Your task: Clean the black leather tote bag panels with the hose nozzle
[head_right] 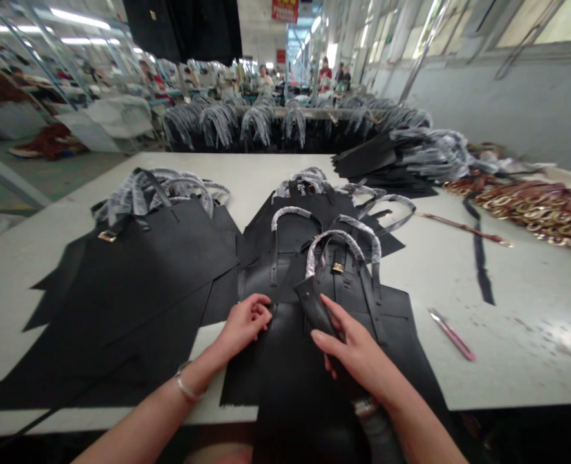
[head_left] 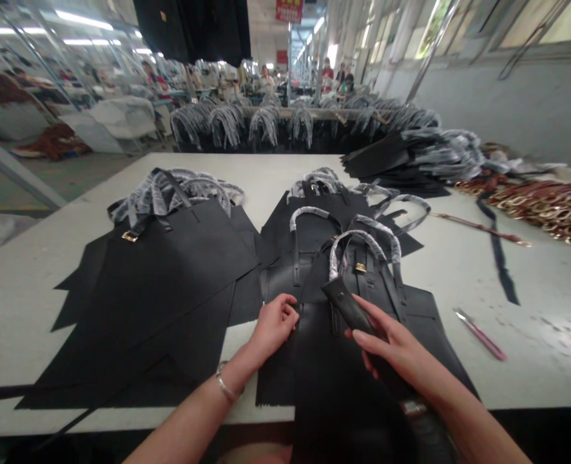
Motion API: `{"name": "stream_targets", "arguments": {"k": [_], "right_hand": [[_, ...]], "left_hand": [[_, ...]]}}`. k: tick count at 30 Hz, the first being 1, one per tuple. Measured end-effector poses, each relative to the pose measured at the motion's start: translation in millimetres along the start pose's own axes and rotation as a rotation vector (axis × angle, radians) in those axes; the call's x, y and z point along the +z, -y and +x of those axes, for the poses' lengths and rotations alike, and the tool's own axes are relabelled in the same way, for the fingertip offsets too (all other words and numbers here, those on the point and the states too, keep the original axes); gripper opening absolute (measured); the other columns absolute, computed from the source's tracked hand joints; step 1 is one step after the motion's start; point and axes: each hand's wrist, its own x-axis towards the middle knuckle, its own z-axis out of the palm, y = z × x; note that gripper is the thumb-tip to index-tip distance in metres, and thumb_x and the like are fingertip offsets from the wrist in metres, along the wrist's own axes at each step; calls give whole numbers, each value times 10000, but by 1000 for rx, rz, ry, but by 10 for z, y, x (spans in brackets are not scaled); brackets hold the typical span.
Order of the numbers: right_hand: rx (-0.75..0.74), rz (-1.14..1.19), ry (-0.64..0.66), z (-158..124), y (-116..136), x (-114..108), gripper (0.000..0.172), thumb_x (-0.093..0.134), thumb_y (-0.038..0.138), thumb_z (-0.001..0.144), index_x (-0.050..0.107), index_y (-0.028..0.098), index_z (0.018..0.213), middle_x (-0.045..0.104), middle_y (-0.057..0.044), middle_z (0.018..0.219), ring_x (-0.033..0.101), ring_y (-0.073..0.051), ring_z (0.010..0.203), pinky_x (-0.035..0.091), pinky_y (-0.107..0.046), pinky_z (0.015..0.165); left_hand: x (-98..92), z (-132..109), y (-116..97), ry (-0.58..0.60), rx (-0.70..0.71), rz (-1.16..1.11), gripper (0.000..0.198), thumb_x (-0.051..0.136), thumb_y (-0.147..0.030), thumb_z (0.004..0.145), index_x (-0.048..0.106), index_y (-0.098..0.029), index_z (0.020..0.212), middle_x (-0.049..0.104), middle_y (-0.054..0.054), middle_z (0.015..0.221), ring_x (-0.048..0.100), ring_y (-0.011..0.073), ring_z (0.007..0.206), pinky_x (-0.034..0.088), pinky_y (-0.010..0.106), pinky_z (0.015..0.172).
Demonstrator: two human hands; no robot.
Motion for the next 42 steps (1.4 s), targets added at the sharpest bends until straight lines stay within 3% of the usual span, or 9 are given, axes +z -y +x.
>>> {"name": "stream_targets", "arguments": {"k": [3,6,11,14,20,28,31,36,42], "right_hand": [[24,-88,48,-111,-208,-74,769,612,389,862,199,260,1498,662,-55,1042,563,-113,576,505,-283,548],[16,-177,68,-201,-379,-66,754,599,374,869,211,258,1505,665,-59,1104,600,-146,681,527,-316,670],[-28,-241,51,-213,-491,-13,783,625,420,820,268,254,1496,527,-82,1398,611,-263,1049,523,-380,868],[-37,-245,48,-198,-499,-9,794,621,438,807,273,249,1495,491,-83,1441,569,-296,1154,490,-417,947],[-28,-245,51,-203,-495,-19,798,625,436,806,267,256,1496,490,-82,1444,540,-308,1201,436,-444,1011],[-1,-229,82,-200,-517,-19,786,616,367,830,223,282,1505,555,-64,1365,602,-255,1071,464,-389,943],[6,-211,99,-195,-525,-21,783,604,343,839,201,292,1508,600,-54,1291,624,-223,959,488,-363,870],[-1,-187,97,-193,-543,-16,779,612,316,835,211,303,1503,598,-46,1268,617,-205,903,493,-337,810],[2,-75,110,-158,-562,-1,776,624,297,839,215,309,1499,646,-27,1096,581,-152,711,486,-292,647]], "left_hand": [[-145,129,-38,-23,302,337,171,626,-155,773,675,-224,921,643,12,808,580,144,697,431,249,692],[-238,289,-93,160,517,536,165,552,-201,874,696,-238,946,647,35,898,598,166,837,424,252,783],[-316,562,-190,554,682,833,192,507,-258,931,690,-255,991,630,21,979,589,153,912,408,224,806],[-316,684,-255,655,690,897,161,528,-298,928,685,-270,948,618,-11,943,586,125,870,397,193,762],[-218,755,-260,611,644,902,159,548,-299,909,662,-234,818,603,-13,846,574,130,804,385,197,686],[-227,806,-92,290,470,746,290,391,-301,945,630,-144,896,619,35,786,589,143,690,437,232,636],[-215,778,-148,306,418,695,319,356,-282,945,640,-138,956,642,33,773,589,124,608,437,220,571],[-183,668,-346,462,396,702,90,699,-255,745,706,-201,817,674,9,841,619,150,786,439,223,733],[-78,536,-321,328,224,717,142,763,-200,634,684,-174,750,607,7,699,561,159,641,410,258,626]]}}
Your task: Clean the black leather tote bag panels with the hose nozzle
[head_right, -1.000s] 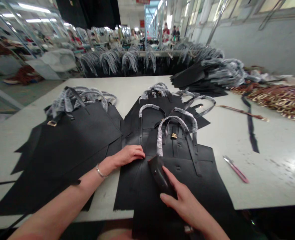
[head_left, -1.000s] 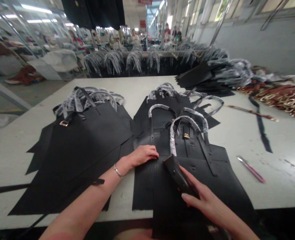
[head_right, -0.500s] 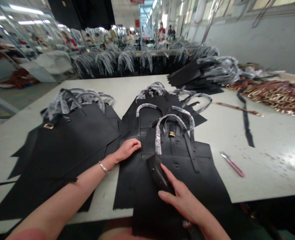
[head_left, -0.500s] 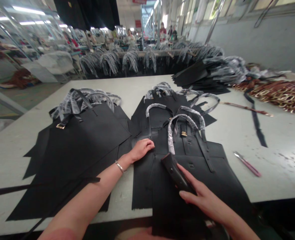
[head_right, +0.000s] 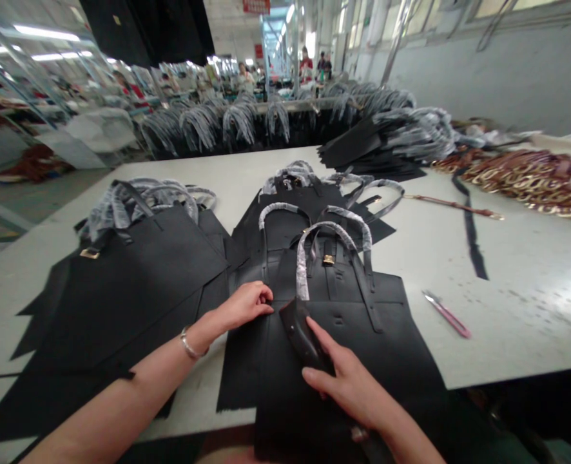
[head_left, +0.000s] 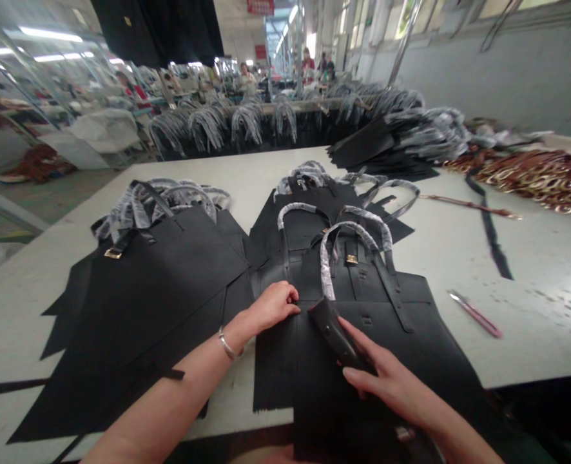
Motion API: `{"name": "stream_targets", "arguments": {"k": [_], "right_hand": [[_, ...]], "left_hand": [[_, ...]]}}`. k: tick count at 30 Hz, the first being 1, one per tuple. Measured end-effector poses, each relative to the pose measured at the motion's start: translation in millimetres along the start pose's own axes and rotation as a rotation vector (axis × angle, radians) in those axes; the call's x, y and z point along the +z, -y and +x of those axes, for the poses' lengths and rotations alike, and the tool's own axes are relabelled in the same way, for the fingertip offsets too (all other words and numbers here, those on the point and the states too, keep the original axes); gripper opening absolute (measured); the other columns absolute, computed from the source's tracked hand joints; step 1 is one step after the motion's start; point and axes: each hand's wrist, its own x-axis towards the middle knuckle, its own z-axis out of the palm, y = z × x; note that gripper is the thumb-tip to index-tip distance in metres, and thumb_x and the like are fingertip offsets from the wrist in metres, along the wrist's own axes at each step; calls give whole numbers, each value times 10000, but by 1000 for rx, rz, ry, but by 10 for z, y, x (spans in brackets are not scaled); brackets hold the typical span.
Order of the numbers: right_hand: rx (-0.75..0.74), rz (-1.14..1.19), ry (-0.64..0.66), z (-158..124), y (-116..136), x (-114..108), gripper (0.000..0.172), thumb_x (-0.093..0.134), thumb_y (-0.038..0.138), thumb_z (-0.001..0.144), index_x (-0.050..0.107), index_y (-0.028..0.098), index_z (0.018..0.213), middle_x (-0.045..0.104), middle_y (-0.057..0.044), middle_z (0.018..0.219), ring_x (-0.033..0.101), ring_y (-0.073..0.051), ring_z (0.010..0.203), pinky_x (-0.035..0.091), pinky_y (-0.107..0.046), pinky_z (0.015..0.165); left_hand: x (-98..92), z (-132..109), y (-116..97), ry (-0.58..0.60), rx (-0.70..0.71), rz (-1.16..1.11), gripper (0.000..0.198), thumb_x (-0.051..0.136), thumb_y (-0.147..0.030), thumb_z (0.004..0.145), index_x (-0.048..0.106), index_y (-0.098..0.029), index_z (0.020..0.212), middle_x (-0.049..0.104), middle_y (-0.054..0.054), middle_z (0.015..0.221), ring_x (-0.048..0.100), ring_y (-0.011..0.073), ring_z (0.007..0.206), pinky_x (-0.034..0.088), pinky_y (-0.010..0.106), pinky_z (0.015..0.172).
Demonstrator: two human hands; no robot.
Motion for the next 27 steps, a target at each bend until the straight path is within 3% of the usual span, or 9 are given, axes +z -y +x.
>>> {"name": "stream_targets", "arguments": {"k": [5,9,15,21,27], "right_hand": [[18,152,51,26,145,-22,787,645,341,828,231,278,1494,628,-24,1014,542,-123,643,463,-254,548],[85,212,108,30,315,-25,823,671,343,796,243,247,1492,632,-14,920,522,-96,562,449,-234,503],[170,297,150,148,413,15,811,674,309,777,272,225,1477,652,-20,888,540,-78,499,431,-200,438],[165,314,119,176,454,15,776,658,305,795,285,229,1472,665,-25,896,551,-78,503,446,-198,443],[184,287,107,229,541,44,796,665,311,784,279,221,1475,663,-24,895,546,-77,497,446,-202,441]], "left_hand": [[80,-51,20,7,-139,-198,48,655,-129,677,649,-171,700,609,-1,645,561,137,596,430,246,598],[106,-84,58,63,-231,-475,108,569,-134,731,616,-137,828,621,3,619,584,125,542,455,225,516],[141,-133,112,37,-236,-785,274,678,-186,690,562,-118,928,659,4,673,595,86,537,502,221,581],[161,-133,189,-50,-246,-891,445,782,-223,627,534,-119,982,692,17,688,626,108,547,523,243,600],[172,-136,201,-92,-234,-926,477,809,-258,615,548,-110,986,691,20,667,623,112,532,513,236,578]]}}
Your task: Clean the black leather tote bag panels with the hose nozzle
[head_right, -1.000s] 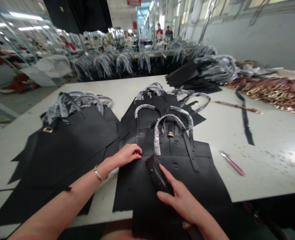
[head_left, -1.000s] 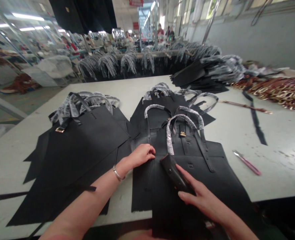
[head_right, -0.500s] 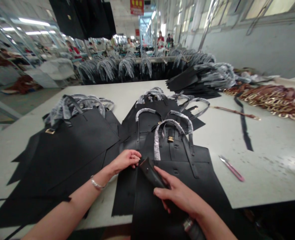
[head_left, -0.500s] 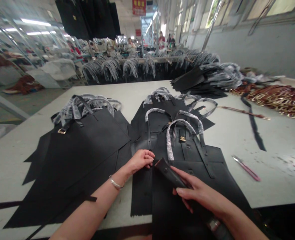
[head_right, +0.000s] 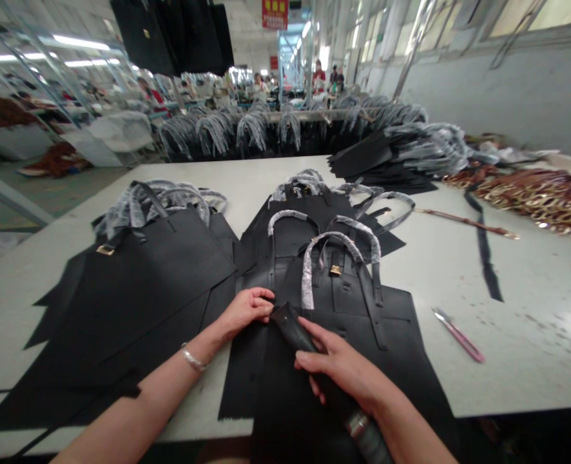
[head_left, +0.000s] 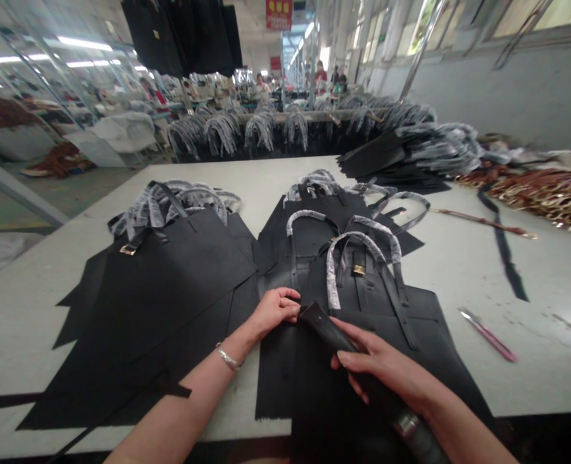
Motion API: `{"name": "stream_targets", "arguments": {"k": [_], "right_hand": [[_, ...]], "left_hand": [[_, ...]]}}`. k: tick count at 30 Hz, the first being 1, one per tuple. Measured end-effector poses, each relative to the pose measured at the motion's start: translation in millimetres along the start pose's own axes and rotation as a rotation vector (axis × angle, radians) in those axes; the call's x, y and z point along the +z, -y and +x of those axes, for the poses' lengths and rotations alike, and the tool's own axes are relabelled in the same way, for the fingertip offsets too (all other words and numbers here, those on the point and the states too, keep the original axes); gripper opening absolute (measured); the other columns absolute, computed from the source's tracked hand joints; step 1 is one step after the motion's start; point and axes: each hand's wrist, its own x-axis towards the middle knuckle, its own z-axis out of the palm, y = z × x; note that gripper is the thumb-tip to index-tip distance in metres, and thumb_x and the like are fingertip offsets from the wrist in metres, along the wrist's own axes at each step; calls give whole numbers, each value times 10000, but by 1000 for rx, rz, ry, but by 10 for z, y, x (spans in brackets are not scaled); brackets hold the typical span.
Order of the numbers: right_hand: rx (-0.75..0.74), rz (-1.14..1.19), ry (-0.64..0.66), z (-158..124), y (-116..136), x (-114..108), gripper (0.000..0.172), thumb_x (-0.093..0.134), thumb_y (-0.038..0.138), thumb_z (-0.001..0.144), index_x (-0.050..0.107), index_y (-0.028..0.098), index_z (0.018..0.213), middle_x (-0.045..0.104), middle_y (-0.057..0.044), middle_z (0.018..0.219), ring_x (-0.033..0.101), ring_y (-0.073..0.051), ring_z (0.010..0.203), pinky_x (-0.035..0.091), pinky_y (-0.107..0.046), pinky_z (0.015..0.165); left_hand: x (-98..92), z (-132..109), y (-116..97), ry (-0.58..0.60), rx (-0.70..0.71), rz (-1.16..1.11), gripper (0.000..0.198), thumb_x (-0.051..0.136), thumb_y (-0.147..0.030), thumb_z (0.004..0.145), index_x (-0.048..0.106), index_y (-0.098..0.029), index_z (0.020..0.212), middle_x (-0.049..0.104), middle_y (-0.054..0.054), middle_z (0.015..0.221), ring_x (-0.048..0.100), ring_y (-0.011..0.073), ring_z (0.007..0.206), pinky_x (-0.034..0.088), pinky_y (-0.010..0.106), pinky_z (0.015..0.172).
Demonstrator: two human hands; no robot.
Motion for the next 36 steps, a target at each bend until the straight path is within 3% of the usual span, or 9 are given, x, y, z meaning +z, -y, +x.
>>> {"name": "stream_targets", "arguments": {"k": [7,12,16,21,24,28,31,34,36], "right_hand": [[-17,-42,8,-41,75,31,812,673,347,778,279,228,1478,660,-26,916,545,-73,507,445,-202,455],[-9,-42,34,11,119,30,807,681,359,781,286,238,1474,666,-25,899,554,-84,502,449,-210,456],[-77,6,-26,84,160,14,730,652,347,823,300,275,1458,661,-19,918,562,-83,514,452,-203,454],[-23,21,37,79,150,31,736,669,342,803,326,241,1447,673,-34,903,561,-83,491,448,-201,439],[-87,21,-39,111,207,49,752,666,349,803,306,242,1454,670,-34,914,556,-86,502,448,-210,450],[-159,-61,-187,12,230,-76,778,658,385,812,262,274,1473,668,-29,939,547,-95,532,451,-226,480],[-146,-196,-244,-180,21,-245,840,643,415,813,187,256,1502,676,-46,965,546,-114,533,475,-265,514],[-162,-337,-331,-319,-298,-365,899,651,398,786,150,243,1515,674,-66,1053,617,-172,632,522,-319,591],[-178,-413,-411,-345,-469,-397,923,671,385,755,176,215,1516,681,-75,1083,663,-236,791,540,-360,710]], "left_hand": [[-19,23,10,-50,40,-61,511,824,-313,616,522,-122,981,657,-19,614,608,102,513,505,230,577],[-32,8,25,18,46,-94,558,836,-311,605,521,-117,1022,702,37,715,633,119,563,520,242,590],[-69,-8,35,53,55,-124,576,836,-319,611,513,-128,1048,686,11,690,627,114,561,526,245,599],[-81,-8,28,65,54,-128,581,823,-335,620,510,-126,1063,699,43,755,633,119,588,521,244,600],[-71,-4,26,63,54,-89,564,807,-316,624,511,-130,1066,677,19,716,616,113,570,522,258,610],[-64,-13,3,-1,77,28,471,737,-276,663,514,-142,1055,645,2,703,608,132,594,521,284,613],[1,8,-74,-133,165,175,344,680,-213,689,554,-165,1006,633,11,783,576,122,620,497,268,619],[237,115,-194,-290,410,524,231,630,-196,739,598,-194,968,621,19,888,556,121,659,486,270,677],[499,245,-281,-265,558,754,205,597,-210,788,600,-199,993,613,29,929,579,141,720,491,278,723]]}}
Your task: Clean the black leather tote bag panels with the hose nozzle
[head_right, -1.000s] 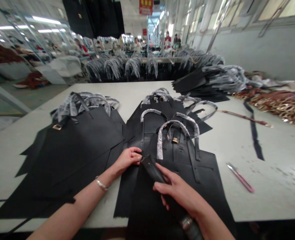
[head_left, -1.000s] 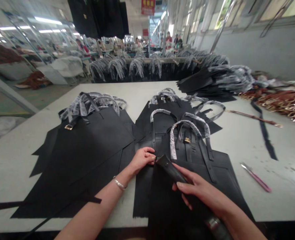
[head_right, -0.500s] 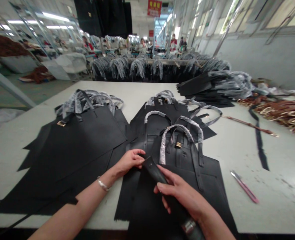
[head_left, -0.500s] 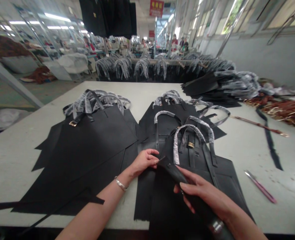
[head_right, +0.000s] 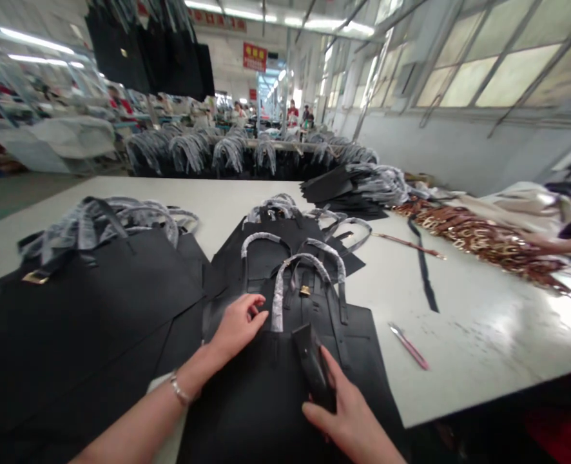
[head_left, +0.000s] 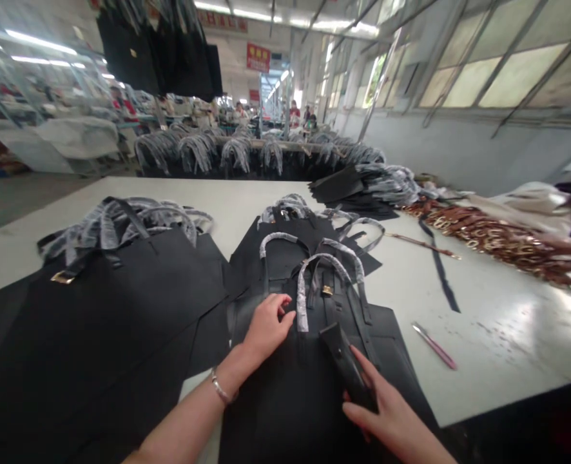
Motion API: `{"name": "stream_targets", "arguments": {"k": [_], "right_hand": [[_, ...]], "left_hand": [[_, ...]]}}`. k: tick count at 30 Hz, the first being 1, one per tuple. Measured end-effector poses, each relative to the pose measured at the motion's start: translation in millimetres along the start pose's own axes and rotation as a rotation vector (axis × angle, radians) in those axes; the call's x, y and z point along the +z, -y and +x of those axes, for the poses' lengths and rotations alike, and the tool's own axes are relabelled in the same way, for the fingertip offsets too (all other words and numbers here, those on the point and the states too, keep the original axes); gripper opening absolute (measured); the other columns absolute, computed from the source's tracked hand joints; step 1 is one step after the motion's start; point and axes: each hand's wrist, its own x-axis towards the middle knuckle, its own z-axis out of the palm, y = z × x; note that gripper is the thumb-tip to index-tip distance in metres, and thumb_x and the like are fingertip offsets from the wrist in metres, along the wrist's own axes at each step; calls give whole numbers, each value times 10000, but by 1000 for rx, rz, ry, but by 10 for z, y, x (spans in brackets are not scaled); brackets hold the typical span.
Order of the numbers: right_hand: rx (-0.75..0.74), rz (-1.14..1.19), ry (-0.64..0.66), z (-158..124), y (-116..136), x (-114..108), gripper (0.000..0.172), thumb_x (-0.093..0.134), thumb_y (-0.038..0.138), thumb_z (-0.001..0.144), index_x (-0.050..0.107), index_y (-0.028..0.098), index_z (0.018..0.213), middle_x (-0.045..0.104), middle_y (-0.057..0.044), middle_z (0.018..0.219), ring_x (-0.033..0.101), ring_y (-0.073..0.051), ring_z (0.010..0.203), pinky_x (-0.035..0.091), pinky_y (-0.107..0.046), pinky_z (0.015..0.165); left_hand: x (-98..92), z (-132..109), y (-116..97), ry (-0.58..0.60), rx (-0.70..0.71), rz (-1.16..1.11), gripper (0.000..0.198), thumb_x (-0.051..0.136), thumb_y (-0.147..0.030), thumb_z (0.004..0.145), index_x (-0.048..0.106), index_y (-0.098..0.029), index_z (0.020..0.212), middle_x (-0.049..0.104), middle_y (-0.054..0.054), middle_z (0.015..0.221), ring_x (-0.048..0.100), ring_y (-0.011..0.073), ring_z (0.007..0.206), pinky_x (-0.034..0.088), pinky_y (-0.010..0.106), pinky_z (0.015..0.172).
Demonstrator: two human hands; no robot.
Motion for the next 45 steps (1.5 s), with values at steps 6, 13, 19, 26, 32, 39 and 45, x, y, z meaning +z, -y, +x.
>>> {"name": "stream_targets", "arguments": {"k": [6,13,19,26,32,39,45], "right_hand": [[-65,-115,-138,-8,-122,124,843,641,338,757,269,182,1498,644,-97,1261,583,-304,1157,435,-419,997],[-57,-136,-175,-16,-146,170,905,641,275,733,198,165,1515,651,-114,1259,608,-285,1133,439,-367,967],[-14,-165,-187,-38,-123,168,932,652,286,712,200,128,1512,665,-150,1232,626,-304,1105,453,-348,917],[-16,-168,-195,28,-224,202,944,657,280,687,214,133,1508,704,-128,1150,654,-285,1044,470,-323,867],[-63,-73,-212,8,-205,191,912,649,241,683,255,127,1498,716,-103,1076,670,-252,951,487,-295,815],[-8,231,-40,-88,-172,41,895,605,226,738,166,178,1517,634,38,612,515,-109,395,429,-205,387],[-35,408,123,-323,-13,-237,751,611,207,767,312,236,1455,547,76,558,481,-79,403,446,-174,396]], "left_hand": [[665,597,-417,267,253,316,384,526,-191,872,498,-212,1254,498,119,1206,521,252,1087,454,371,911],[830,1106,-387,564,469,470,249,415,-45,856,627,-173,880,532,105,1078,555,223,990,448,353,895],[636,1224,-485,634,574,524,120,488,-121,856,596,-173,869,545,83,1129,587,191,950,461,297,872],[451,1128,-596,658,586,593,242,411,-49,814,576,-144,963,590,121,991,578,237,931,453,360,875],[178,1104,-608,743,432,546,158,477,-191,815,626,-156,775,604,98,929,569,214,830,439,321,792],[-104,686,-554,853,130,170,329,471,-367,821,597,-153,605,556,-13,573,498,127,561,362,217,553],[132,98,-432,657,-70,-267,420,447,-479,859,584,-138,656,598,16,603,555,137,606,420,237,632]]}}
